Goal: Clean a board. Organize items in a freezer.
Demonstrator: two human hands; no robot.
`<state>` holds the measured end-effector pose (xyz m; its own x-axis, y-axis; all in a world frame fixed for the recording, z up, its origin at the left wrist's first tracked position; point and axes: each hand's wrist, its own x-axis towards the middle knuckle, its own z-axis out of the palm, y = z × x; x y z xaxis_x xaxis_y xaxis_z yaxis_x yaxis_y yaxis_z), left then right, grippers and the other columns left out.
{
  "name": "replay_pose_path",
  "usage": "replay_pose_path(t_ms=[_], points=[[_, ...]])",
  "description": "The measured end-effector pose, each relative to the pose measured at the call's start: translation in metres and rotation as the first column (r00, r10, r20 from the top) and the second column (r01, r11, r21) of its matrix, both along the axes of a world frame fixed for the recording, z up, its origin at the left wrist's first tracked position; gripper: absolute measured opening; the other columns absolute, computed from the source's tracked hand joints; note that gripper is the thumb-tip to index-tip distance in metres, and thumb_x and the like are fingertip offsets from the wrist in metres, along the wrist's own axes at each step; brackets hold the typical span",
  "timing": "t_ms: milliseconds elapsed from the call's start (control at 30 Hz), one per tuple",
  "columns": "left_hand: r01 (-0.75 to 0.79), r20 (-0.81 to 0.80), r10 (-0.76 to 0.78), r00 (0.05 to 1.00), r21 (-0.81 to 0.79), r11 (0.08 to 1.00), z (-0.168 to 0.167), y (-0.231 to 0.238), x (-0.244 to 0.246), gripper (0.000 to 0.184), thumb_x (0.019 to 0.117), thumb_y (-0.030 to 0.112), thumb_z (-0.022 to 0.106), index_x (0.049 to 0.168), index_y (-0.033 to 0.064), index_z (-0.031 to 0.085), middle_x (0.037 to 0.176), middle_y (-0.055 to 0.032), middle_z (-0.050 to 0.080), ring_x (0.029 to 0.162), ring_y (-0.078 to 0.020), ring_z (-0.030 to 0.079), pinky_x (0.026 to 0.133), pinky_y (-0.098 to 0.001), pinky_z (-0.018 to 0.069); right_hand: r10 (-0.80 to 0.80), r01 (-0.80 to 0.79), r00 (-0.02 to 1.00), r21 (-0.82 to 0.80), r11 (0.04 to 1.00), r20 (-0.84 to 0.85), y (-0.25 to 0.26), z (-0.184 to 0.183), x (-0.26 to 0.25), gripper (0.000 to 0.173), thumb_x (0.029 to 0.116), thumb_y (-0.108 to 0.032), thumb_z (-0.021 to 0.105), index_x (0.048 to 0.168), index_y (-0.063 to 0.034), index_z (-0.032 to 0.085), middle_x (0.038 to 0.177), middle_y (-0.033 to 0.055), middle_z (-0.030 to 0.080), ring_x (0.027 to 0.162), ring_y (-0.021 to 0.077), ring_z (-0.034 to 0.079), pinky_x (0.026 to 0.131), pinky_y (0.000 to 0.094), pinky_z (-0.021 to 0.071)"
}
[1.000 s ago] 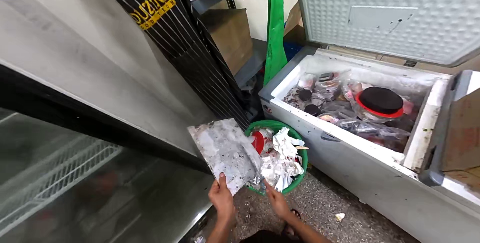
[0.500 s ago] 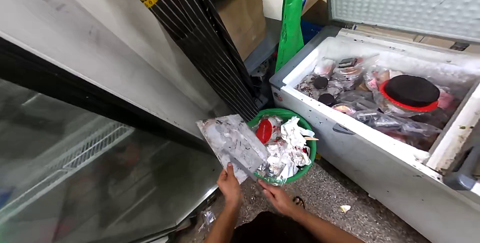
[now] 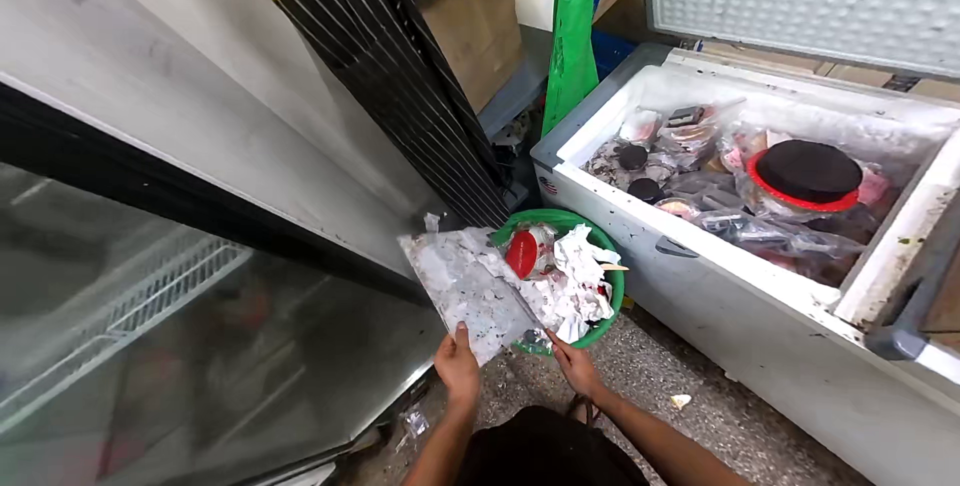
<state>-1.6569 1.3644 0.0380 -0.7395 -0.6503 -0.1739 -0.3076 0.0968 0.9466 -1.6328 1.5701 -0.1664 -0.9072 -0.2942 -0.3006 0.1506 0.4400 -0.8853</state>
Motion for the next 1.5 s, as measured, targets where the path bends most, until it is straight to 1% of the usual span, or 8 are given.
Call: replay_pose_path(t_ms=[367,567,733,933,1133,1300,1400,1500], points=[[0.028,0.038,-0.027,0.999,-0.025,0.999,-0.005,-0.002,-0.009,0.028,0.1054,0.016,0.058,0.092,-0.0054,0.070,0.075,-0.0110,0.070,0.067,-0.0137,0.070,0.067,-0.0326,0.0610,-0.027,0.023,0.996,0.047,0.999,0.081,-0.006,0.003,0.010,0.051,0.1107,-0.039,0.033,0.158,-0.0222,0.042,0.123,0.0191,0.070,0.106,0.0331,0.070,0.099,0.0535,0.0508],[0.002,0.020,-0.003,1.000,0.036,0.999,-0.010,-0.010,-0.012,0.029,0.1060,0.017,0.057,0.095,-0.0067,0.068,0.080,-0.0113,0.069,0.073,-0.0133,0.068,0.073,-0.0321,0.0591,0.044,-0.087,0.966,-0.157,0.984,-0.255,-0.039,0.045,0.031,0.045,0.1083,-0.025,0.044,0.148,-0.0064,0.055,0.112,0.0208,0.074,0.094,0.0322,0.074,0.090,0.0517,0.0571],[0.050,0.006,-0.050,0.999,-0.016,0.999,-0.018,-0.013,-0.017,0.028,0.1048,0.016,0.059,0.091,-0.0054,0.070,0.075,-0.0114,0.070,0.067,-0.0149,0.070,0.068,-0.0343,0.0613,-0.058,0.061,0.992,-0.022,0.998,0.110,-0.017,0.005,0.005,0.050,0.1111,-0.036,0.034,0.157,-0.0182,0.043,0.126,0.0187,0.069,0.110,0.0301,0.069,0.102,0.0506,0.0495],[0.001,0.024,-0.003,1.000,0.055,0.999,-0.018,-0.014,-0.017,0.026,0.1055,0.014,0.057,0.096,-0.0074,0.069,0.083,-0.0128,0.070,0.077,-0.0141,0.068,0.076,-0.0330,0.0586,0.107,-0.147,0.974,-0.197,0.969,-0.201,-0.050,0.063,0.026,0.048,0.1096,-0.027,0.040,0.151,-0.0049,0.050,0.114,0.0245,0.072,0.096,0.0350,0.073,0.093,0.0538,0.0549],[0.063,0.015,-0.064,0.998,0.038,0.997,-0.018,-0.021,-0.022,0.027,0.1047,0.016,0.060,0.092,-0.0054,0.071,0.077,-0.0118,0.071,0.068,-0.0146,0.071,0.068,-0.0335,0.0618,-0.121,0.085,0.966,0.163,0.983,0.229,0.002,-0.019,-0.005,0.051,0.1117,-0.038,0.029,0.157,-0.0188,0.043,0.131,0.0201,0.067,0.120,0.0355,0.065,0.107,0.0559,0.0456],[0.068,0.018,-0.071,0.997,0.154,0.986,-0.026,0.001,-0.018,0.025,0.1049,0.014,0.059,0.102,-0.0082,0.070,0.085,-0.0147,0.073,0.076,-0.0160,0.072,0.074,-0.0342,0.0623,-0.292,0.308,0.942,-0.079,0.948,0.167,-0.018,0.010,0.013,0.052,0.1114,-0.033,0.035,0.153,-0.0030,0.045,0.141,0.0217,0.060,0.125,0.0292,0.062,0.111,0.0475,0.0443],[0.069,-0.006,-0.069,0.998,0.217,0.974,-0.013,0.001,-0.027,0.025,0.1060,0.014,0.056,0.101,-0.0074,0.069,0.084,-0.0142,0.073,0.075,-0.0177,0.073,0.073,-0.0352,0.0631,-0.455,0.580,0.760,-0.170,0.797,0.463,-0.032,0.012,0.016,0.049,0.1125,-0.034,0.032,0.148,-0.0059,0.051,0.099,0.0103,0.065,0.073,0.0161,0.055,0.070,0.0355,0.0480],[0.069,-0.018,-0.067,0.998,0.265,0.962,-0.003,-0.009,-0.035,0.026,0.1062,0.015,0.056,0.102,-0.0073,0.069,0.085,-0.0146,0.073,0.075,-0.0189,0.073,0.072,-0.0360,0.0638,-0.402,0.787,0.512,-0.226,0.574,0.759,-0.007,0.006,0.013,0.054,0.1117,-0.049,0.023,0.128,-0.0094,0.055,0.052,-0.0062,0.031,0.038,0.0075,0.028,0.038,0.0252,0.0299]])
